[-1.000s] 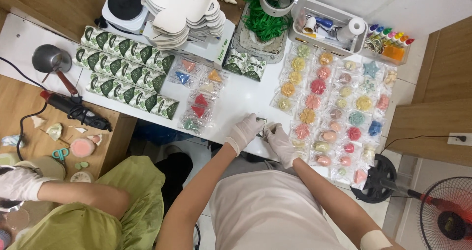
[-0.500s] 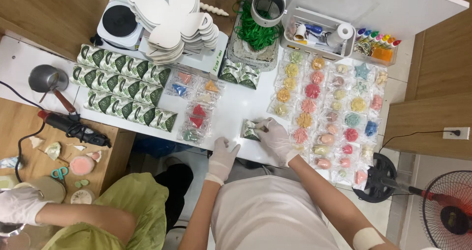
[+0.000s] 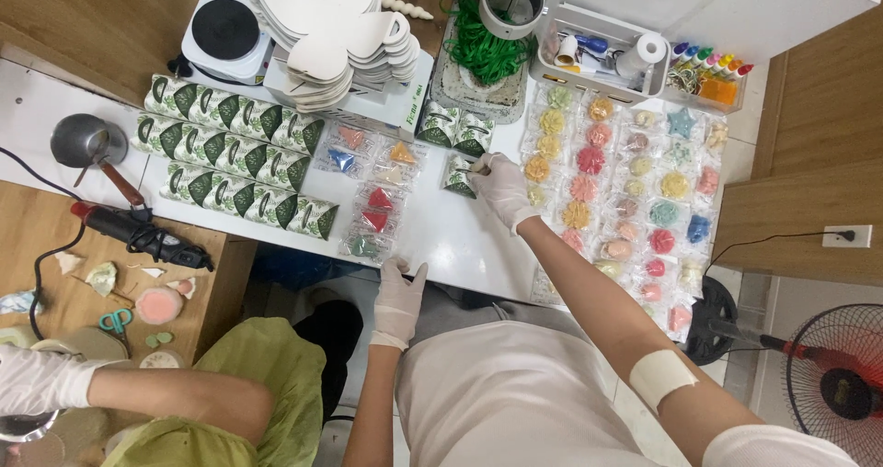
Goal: The person picks up flat butterfly-shaped cardstock pieces and folds them into three-dimensional boxes, then places wrapped items inside each box and closes them.
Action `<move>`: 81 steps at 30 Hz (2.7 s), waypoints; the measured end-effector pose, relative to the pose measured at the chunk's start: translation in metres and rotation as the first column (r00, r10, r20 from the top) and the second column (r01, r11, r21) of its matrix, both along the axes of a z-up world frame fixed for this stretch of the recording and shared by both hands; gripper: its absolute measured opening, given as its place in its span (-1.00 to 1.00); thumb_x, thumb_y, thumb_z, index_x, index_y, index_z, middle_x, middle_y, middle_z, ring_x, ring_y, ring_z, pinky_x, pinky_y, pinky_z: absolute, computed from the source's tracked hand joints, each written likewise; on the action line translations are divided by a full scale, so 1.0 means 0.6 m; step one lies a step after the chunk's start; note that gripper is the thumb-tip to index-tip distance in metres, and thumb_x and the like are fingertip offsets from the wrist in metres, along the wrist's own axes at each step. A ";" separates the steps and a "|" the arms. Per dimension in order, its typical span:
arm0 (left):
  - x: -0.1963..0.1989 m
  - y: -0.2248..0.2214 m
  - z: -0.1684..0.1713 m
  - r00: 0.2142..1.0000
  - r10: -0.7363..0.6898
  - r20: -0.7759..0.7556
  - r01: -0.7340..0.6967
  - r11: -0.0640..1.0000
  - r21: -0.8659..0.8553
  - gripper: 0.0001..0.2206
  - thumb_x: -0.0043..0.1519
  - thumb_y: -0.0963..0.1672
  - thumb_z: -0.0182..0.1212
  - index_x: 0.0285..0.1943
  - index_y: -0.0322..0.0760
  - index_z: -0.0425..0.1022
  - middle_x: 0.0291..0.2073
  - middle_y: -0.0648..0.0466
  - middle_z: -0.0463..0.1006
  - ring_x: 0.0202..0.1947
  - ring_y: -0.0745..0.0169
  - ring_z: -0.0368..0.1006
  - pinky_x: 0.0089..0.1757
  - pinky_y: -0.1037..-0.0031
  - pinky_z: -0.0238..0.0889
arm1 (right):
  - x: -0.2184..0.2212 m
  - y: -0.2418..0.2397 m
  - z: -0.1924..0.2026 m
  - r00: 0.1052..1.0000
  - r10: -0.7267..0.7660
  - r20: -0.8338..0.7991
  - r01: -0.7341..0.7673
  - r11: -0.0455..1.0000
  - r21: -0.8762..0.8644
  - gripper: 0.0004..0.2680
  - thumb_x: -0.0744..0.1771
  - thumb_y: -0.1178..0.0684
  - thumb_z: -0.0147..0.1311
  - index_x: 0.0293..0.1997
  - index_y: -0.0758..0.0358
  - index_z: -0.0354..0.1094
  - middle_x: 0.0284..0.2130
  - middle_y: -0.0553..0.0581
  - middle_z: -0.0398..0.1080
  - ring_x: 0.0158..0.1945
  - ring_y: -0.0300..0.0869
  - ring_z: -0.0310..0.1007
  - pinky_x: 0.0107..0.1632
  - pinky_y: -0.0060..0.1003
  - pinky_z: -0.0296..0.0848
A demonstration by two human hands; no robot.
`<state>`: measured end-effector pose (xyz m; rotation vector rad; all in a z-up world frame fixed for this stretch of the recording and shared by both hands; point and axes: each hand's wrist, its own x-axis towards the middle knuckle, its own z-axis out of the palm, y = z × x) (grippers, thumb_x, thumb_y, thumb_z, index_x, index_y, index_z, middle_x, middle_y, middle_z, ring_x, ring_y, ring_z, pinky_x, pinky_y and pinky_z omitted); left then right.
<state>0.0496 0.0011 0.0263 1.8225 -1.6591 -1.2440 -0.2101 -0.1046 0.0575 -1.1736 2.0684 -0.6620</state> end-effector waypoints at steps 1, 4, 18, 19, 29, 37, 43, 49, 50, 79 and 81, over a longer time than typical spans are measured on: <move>0.000 0.001 -0.003 1.000 0.001 0.001 -0.001 1.000 0.000 -0.59 0.22 -0.02 0.33 0.09 -0.31 0.30 -0.12 0.00 0.48 -0.39 0.14 0.48 -0.23 0.31 0.40 | 0.001 -0.002 -0.001 1.000 0.001 0.001 -0.001 1.000 0.000 -0.90 0.28 0.07 0.26 -0.27 0.24 0.48 -0.34 0.13 0.51 -0.32 -0.16 0.52 -0.17 -0.27 0.49; 0.000 0.003 -0.011 0.999 0.013 -0.048 -0.015 0.999 -0.042 -0.60 0.21 -0.03 0.33 0.08 -0.30 0.31 -0.12 0.00 0.46 -0.40 0.13 0.46 -0.23 0.30 0.38 | 0.000 -0.006 -0.009 1.000 -0.023 -0.010 0.023 0.999 -0.023 -0.89 0.27 0.06 0.27 -0.27 0.24 0.49 -0.39 0.13 0.51 -0.34 -0.15 0.50 -0.19 -0.26 0.48; 0.006 -0.229 0.255 0.999 0.027 0.044 0.009 0.755 -0.656 -0.66 0.34 -0.18 0.19 0.28 -0.41 0.40 0.04 -0.16 0.42 0.02 -0.04 0.43 0.04 0.28 0.36 | 0.009 0.046 0.044 0.991 -0.091 0.102 0.099 0.992 -0.078 -0.70 0.33 0.02 0.27 0.14 0.29 0.41 -0.35 0.13 0.43 -0.25 -0.13 0.42 -0.13 -0.27 0.45; 0.006 -0.267 0.283 0.999 0.015 0.045 0.018 0.753 -0.658 -0.66 0.34 -0.18 0.19 0.28 -0.41 0.40 0.04 -0.16 0.42 0.02 -0.04 0.43 0.04 0.28 0.36 | 0.001 0.071 0.040 0.989 -0.102 0.104 0.111 0.991 -0.080 -0.70 0.33 0.02 0.27 0.14 0.29 0.41 -0.35 0.13 0.43 -0.25 -0.13 0.42 -0.13 -0.27 0.45; 0.041 -0.566 0.265 0.692 0.131 0.710 0.011 0.981 -0.192 -0.52 0.24 0.11 0.25 -0.10 -0.44 0.62 -0.14 -0.35 0.60 -0.12 -0.32 0.55 -0.15 0.04 0.39 | -0.033 0.309 0.040 0.903 -0.330 0.276 0.345 0.939 -0.005 -0.73 0.31 0.14 0.17 0.13 0.28 0.44 -0.29 0.07 0.44 -0.23 -0.22 0.42 -0.16 -0.32 0.44; 0.044 -0.580 0.278 0.722 0.040 0.691 0.088 0.985 -0.150 -0.45 0.14 0.10 0.36 -0.10 -0.56 0.59 -0.10 -0.43 0.56 -0.08 -0.38 0.52 -0.06 0.08 0.32 | -0.050 0.391 0.047 0.750 -0.549 0.368 0.560 0.824 0.088 -0.76 0.33 0.11 0.17 0.10 0.34 0.43 -0.22 0.09 0.57 -0.19 -0.28 0.53 -0.12 -0.42 0.52; 0.074 -0.619 0.260 0.743 0.179 0.644 -0.086 0.981 -0.172 -0.63 0.08 -0.06 0.29 -0.07 -0.48 0.58 -0.07 -0.34 0.57 -0.06 -0.30 0.52 -0.06 0.11 0.34 | -0.060 0.422 -0.040 0.766 -0.540 0.349 0.517 0.840 0.164 -0.76 0.34 0.07 0.16 0.09 0.33 0.43 -0.13 0.17 0.58 -0.11 -0.22 0.51 0.00 -0.33 0.45; 0.138 -0.702 0.249 0.784 0.262 0.562 -0.110 0.951 -0.291 -0.75 0.14 -0.09 0.24 -0.14 -0.39 0.59 -0.19 -0.22 0.57 -0.18 -0.12 0.50 -0.16 0.21 0.33 | -0.068 0.366 -0.188 -0.077 -0.466 0.882 0.577 0.700 0.420 -0.63 0.35 0.03 0.09 0.26 0.42 0.23 0.13 0.35 0.45 0.19 0.08 0.52 0.19 -0.13 0.45; 0.147 -0.709 0.263 0.817 0.274 0.507 -0.131 0.945 -0.300 -0.77 0.16 -0.09 0.24 -0.16 -0.38 0.58 -0.21 -0.19 0.57 -0.20 -0.07 0.49 -0.18 0.24 0.32 | -0.070 0.346 -0.205 -0.346 -0.450 0.823 0.568 0.598 0.566 -0.62 0.34 0.02 0.12 0.28 0.37 0.21 0.16 0.35 0.41 0.19 0.10 0.48 0.19 -0.06 0.46; 0.019 0.045 0.024 0.996 0.035 -0.077 -0.010 0.952 0.306 -0.67 0.33 -0.03 0.14 -0.32 -0.41 0.57 -0.45 0.00 0.51 -0.38 0.21 0.35 -0.29 0.35 0.19 | -0.140 0.188 -0.305 -0.297 -0.598 0.744 0.725 0.366 0.584 -0.87 0.28 -0.01 0.17 -0.15 0.07 0.45 -0.24 0.01 0.49 -0.15 -0.15 0.46 -0.14 -0.22 0.41; 0.004 0.031 0.027 0.994 -0.103 0.020 0.097 0.976 0.194 -0.66 0.31 -0.01 0.11 -0.30 -0.40 0.55 -0.39 -0.13 0.57 -0.30 -0.06 0.48 -0.21 0.22 0.27 | -0.126 0.218 -0.219 -0.328 -0.498 0.803 0.797 0.310 0.518 -0.86 0.27 0.12 0.21 -0.12 0.10 0.48 -0.17 0.03 0.51 -0.10 -0.16 0.51 -0.05 -0.24 0.52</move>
